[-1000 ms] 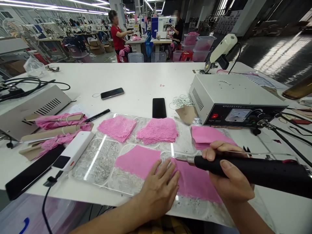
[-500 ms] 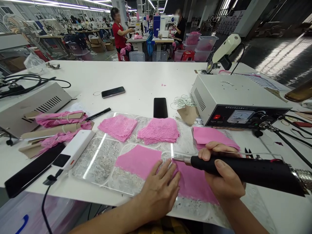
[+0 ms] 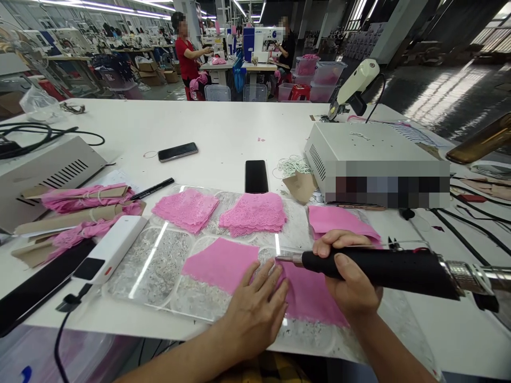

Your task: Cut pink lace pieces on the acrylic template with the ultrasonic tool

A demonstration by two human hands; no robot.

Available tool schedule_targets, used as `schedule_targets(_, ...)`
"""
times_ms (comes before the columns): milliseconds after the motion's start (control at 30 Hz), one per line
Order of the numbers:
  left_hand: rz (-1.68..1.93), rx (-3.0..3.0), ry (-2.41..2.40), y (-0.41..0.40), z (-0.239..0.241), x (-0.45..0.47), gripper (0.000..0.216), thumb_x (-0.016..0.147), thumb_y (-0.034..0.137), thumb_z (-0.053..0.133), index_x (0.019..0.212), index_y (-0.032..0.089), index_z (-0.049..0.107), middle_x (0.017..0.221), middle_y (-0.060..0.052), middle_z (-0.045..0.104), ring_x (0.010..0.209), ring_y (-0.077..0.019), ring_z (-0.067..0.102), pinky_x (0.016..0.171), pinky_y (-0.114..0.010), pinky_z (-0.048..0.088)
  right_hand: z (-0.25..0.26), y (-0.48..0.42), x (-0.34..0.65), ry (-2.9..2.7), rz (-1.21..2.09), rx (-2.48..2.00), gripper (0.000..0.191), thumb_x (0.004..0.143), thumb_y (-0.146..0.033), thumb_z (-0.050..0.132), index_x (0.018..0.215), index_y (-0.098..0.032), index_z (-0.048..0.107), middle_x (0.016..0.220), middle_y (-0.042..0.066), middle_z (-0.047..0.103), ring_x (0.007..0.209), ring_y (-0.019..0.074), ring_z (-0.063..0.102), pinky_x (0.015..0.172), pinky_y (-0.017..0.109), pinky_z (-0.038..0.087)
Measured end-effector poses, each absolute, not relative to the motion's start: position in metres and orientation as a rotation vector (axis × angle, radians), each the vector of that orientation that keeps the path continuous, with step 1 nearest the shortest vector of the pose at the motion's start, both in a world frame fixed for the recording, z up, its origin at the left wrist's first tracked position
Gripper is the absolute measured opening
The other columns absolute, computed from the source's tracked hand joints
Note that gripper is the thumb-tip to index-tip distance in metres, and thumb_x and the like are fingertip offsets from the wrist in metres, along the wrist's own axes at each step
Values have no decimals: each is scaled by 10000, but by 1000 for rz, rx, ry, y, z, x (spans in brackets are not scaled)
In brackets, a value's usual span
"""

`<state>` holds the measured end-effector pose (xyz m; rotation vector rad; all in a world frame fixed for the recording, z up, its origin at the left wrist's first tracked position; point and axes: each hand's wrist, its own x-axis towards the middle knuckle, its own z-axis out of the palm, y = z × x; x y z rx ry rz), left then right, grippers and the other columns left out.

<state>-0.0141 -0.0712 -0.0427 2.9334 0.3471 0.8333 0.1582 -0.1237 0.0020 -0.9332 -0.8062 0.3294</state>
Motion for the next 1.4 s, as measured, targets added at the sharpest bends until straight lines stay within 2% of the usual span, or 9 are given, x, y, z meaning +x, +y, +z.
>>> schedule_targets(167, 858, 2947, 304, -69, -38, -14, 286, 935, 197, 497, 1170, 122, 640, 1243, -124, 654, 1230, -298, 560, 1012, -476, 460, 13, -130, 171, -695, 261, -915, 146, 714, -195, 580, 850, -203, 632, 864, 13, 588, 611, 114, 554, 621, 333, 488)
schedule_targets(300, 883, 2947, 218, -71, -32, -13, 270, 924, 133, 497, 1151, 112, 643, 1224, -121, 668, 1247, -281, 556, 1039, -462, 468, 21, -149, 195, -601, 122, -939, 180, 638, -198, 560, 799, -202, 639, 828, 14, 596, 568, 116, 520, 564, 325, 463)
schedule_targets(500, 784, 2939, 31, -79, -26, 6, 294, 903, 64, 450, 1128, 79, 639, 1220, -150, 664, 1184, -264, 609, 1022, -424, 515, 14, -175, 216, -481, 61, -964, 178, 571, -220, 545, 732, -199, 618, 759, 10, 574, 547, 117, 490, 544, 315, 429)
schedule_targets(767, 710, 2959, 62, -86, -28, 25, 285, 969, 223, 481, 1170, 84, 626, 1257, -157, 642, 1241, -301, 572, 1025, -453, 519, 6, -182, 216, -508, 97, -952, 194, 579, -212, 539, 744, -203, 640, 748, 9, 590, 525, 117, 495, 525, 318, 435)
schedule_targets(1100, 671, 2940, 80, -85, -33, 22, 306, 963, 242, 505, 1212, 100, 614, 1299, -158, 621, 1281, -316, 539, 1028, -489, 506, 2, -180, 213, -567, 133, -964, 179, 623, -197, 552, 779, -196, 640, 795, 19, 595, 549, 119, 515, 535, 328, 468)
schedule_targets(1400, 654, 2955, 83, -84, -33, 21, 311, 959, 235, 512, 1227, 115, 613, 1312, -155, 614, 1285, -307, 538, 1035, -496, 493, 2, -178, 212, -625, 125, -984, 81, 678, -204, 598, 757, -196, 614, 784, 13, 578, 591, 125, 539, 582, 330, 482)
